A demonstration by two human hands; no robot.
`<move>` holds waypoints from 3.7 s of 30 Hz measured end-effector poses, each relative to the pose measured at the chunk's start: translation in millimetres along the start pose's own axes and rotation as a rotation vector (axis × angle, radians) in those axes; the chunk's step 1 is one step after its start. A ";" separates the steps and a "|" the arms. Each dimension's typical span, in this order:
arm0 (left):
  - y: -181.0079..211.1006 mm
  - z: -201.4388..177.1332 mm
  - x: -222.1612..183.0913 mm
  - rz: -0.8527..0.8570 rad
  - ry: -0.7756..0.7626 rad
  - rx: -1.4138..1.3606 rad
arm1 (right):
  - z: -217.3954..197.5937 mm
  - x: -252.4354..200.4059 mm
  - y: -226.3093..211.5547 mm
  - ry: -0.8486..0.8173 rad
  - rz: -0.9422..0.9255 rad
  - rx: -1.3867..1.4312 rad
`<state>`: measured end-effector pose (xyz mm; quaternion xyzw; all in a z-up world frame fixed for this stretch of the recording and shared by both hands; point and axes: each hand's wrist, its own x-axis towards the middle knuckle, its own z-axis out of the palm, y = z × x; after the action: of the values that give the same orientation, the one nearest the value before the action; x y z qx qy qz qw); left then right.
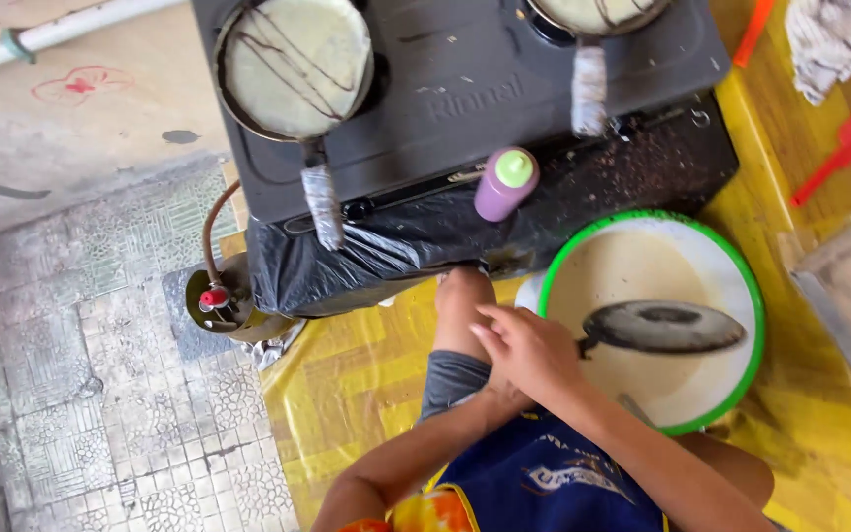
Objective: Preparing crepes by pouring batter into multiple pans on a gas stove, adding toppings, and stacking the finished products.
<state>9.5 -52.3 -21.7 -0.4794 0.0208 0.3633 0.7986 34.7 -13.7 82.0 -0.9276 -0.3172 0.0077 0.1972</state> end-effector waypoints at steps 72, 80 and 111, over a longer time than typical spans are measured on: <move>133.9 182.8 70.4 -0.617 0.556 2.060 | -185.9 -272.9 532.6 0.142 0.794 -1.519; 76.5 144.8 38.3 -0.669 0.567 2.352 | -216.4 -243.1 519.8 -0.031 0.742 -1.786; 80.3 255.2 -26.9 -0.064 0.132 2.397 | 119.3 153.8 67.5 0.373 0.277 0.948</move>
<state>-138.9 154.0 66.0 0.5508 0.3747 0.0674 0.7428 180.5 71.7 -36.0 -0.7553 -0.1128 0.0110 0.6455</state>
